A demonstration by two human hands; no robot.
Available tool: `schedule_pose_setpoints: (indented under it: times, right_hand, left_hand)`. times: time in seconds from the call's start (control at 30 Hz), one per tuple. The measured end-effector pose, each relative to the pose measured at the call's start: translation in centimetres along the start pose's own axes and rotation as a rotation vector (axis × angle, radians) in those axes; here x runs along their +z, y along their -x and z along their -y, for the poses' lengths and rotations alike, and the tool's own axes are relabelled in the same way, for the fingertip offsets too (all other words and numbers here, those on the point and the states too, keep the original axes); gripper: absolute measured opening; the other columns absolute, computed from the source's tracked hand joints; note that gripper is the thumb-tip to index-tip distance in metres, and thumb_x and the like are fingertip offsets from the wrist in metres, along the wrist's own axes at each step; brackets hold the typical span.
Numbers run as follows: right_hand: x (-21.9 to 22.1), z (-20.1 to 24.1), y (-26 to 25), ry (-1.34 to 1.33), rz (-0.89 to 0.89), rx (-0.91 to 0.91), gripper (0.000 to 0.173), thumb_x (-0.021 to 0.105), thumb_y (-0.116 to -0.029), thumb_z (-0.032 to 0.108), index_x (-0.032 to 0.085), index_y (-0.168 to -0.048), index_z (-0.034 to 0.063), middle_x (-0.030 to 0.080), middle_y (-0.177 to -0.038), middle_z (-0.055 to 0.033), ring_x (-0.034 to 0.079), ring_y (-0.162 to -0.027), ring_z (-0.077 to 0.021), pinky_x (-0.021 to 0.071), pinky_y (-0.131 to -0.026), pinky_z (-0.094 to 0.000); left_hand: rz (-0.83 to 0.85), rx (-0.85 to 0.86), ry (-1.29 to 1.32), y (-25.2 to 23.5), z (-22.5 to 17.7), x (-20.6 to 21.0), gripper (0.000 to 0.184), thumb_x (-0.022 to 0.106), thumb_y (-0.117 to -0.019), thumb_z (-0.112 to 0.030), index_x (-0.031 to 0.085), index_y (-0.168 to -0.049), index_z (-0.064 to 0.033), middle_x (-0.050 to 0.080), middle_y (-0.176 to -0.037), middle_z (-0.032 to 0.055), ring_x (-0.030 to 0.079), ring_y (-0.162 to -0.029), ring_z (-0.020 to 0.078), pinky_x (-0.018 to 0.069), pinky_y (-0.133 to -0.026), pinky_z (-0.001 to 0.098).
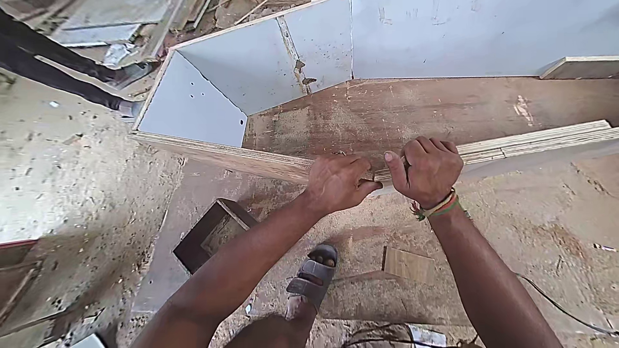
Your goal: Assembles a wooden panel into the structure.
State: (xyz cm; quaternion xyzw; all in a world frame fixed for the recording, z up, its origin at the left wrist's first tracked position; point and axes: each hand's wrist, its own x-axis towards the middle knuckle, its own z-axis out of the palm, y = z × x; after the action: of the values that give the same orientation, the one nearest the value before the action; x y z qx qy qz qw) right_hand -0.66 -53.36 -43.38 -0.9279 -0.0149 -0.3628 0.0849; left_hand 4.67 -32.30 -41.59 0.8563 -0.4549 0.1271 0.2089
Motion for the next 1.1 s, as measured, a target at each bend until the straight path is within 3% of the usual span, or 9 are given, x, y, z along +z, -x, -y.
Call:
schedule_pose_setpoints:
  times: [0.2, 0.33, 0.4, 0.47, 0.57, 0.67, 0.8, 0.9, 1.1]
  right_hand:
    - [0.3, -0.1, -0.1, 0.012, 0.009, -0.005, 0.064, 0.036, -0.0967, 0.063, 0.054, -0.063, 0.0105, 0.056, -0.06, -0.0091, 0.058, -0.058, -0.0282, 0.0419, -0.059, -0.0472]
    - [0.2, 0.1, -0.3, -0.005, 0.012, 0.024, 0.064, 0.036, -0.1007, 0.059, 0.054, -0.066, 0.0087, 0.056, -0.063, -0.0108, 0.059, -0.062, -0.03, 0.0427, -0.061, -0.0484]
    - [0.4, 0.0, -0.1, -0.068, -0.06, 0.031, 0.061, 0.039, -0.1013, 0.06, 0.065, -0.081, 0.0087, 0.066, -0.082, -0.014, 0.064, -0.078, -0.0317, 0.0459, -0.069, -0.0478]
    - [-1.0, 0.1, 1.1, -0.217, -0.112, 0.033, 0.05, 0.05, -0.1006, 0.051, 0.069, -0.109, 0.0049, 0.064, -0.121, -0.0232, 0.059, -0.116, -0.0371, 0.0458, -0.094, -0.0509]
    - [-4.1, 0.3, 6.7, -0.268, -0.203, 0.005, 0.03, 0.059, -0.0989, 0.033, 0.063, -0.113, 0.0065, 0.059, -0.123, -0.0188, 0.056, -0.118, -0.0321, 0.0447, -0.1, -0.0489]
    - [-4.8, -1.4, 17.5, -0.238, 0.336, 0.094, 0.026, 0.061, -0.0994, 0.026, 0.069, -0.102, 0.0019, 0.069, -0.1, -0.021, 0.068, -0.092, -0.0394, 0.0548, -0.078, -0.055]
    - [-4.1, -3.7, 26.3, -0.167, 1.387, 0.3, 0.08, 0.077, -0.0874, 0.049, 0.05, -0.147, 0.0032, 0.051, -0.143, -0.0297, 0.05, -0.13, -0.0519, 0.0476, -0.095, -0.0674]
    - [-3.6, -2.8, 28.6, -0.062, 1.516, 0.324, 0.093, 0.082, -0.084, 0.042, 0.038, -0.156, 0.0039, 0.039, -0.155, -0.0293, 0.04, -0.139, -0.0531, 0.0467, -0.098, -0.0681]
    - [-2.2, -0.7, 24.9, -0.167, 1.255, 0.492, 0.083, 0.085, -0.0757, 0.041, 0.056, -0.14, -0.0024, 0.053, -0.137, -0.0314, 0.052, -0.128, -0.0494, 0.0511, -0.098, -0.0592]
  left_hand:
    - [-0.029, -0.011, -0.001, 0.0, -0.3, 0.3, 0.04, 0.067, -0.0904, -0.049, 0.072, -0.081, -0.0105, 0.066, -0.068, 0.0029, 0.063, -0.056, 0.0185, 0.0466, -0.048, 0.0387]
    - [0.043, 0.012, -0.012, -0.5, -0.7, -0.2, 0.037, 0.069, -0.0898, -0.042, 0.073, -0.112, -0.0125, 0.07, -0.079, 0.0054, 0.067, -0.064, 0.0233, 0.0513, -0.053, 0.0433]
    - [0.071, 0.072, -0.013, -0.4, -0.5, -0.2, 0.032, 0.065, -0.0951, -0.039, 0.075, -0.111, -0.0131, 0.071, -0.085, 0.0065, 0.068, -0.07, 0.0242, 0.0525, -0.056, 0.0433]
    - [0.085, 0.101, -0.023, -0.3, -0.4, -0.1, 0.032, 0.063, -0.0975, -0.038, 0.074, -0.114, -0.013, 0.073, -0.089, 0.0079, 0.07, -0.073, 0.0252, 0.053, -0.058, 0.044]
    - [0.111, 0.107, -0.048, -0.6, -0.4, -0.1, 0.037, 0.059, -0.0993, -0.041, 0.072, -0.118, -0.0114, 0.073, -0.091, 0.0098, 0.07, -0.074, 0.028, 0.0522, -0.059, 0.0457]
    - [0.171, 0.099, -0.091, -0.7, -0.7, -0.2, 0.04, 0.054, -0.1009, -0.042, 0.069, -0.12, -0.0101, 0.073, -0.097, 0.0118, 0.07, -0.077, 0.031, 0.0519, -0.059, 0.0475]
    - [0.227, 0.092, -0.122, -1.2, -1.0, -0.6, 0.037, 0.054, -0.1002, -0.039, 0.068, -0.119, -0.01, 0.072, -0.096, 0.013, 0.07, -0.075, 0.0325, 0.0515, -0.057, 0.0479]
    - [0.237, 0.104, -0.13, -1.1, -1.0, -0.5, 0.037, 0.053, -0.1007, -0.039, 0.068, -0.117, -0.0094, 0.071, -0.094, 0.0129, 0.07, -0.075, 0.0323, 0.0515, -0.057, 0.0478]
    - [0.184, 0.163, -0.171, -1.0, -0.4, -0.2, 0.04, 0.051, -0.1028, -0.041, 0.067, -0.118, -0.0076, 0.07, -0.093, 0.0136, 0.068, -0.071, 0.0324, 0.0502, -0.055, 0.047]
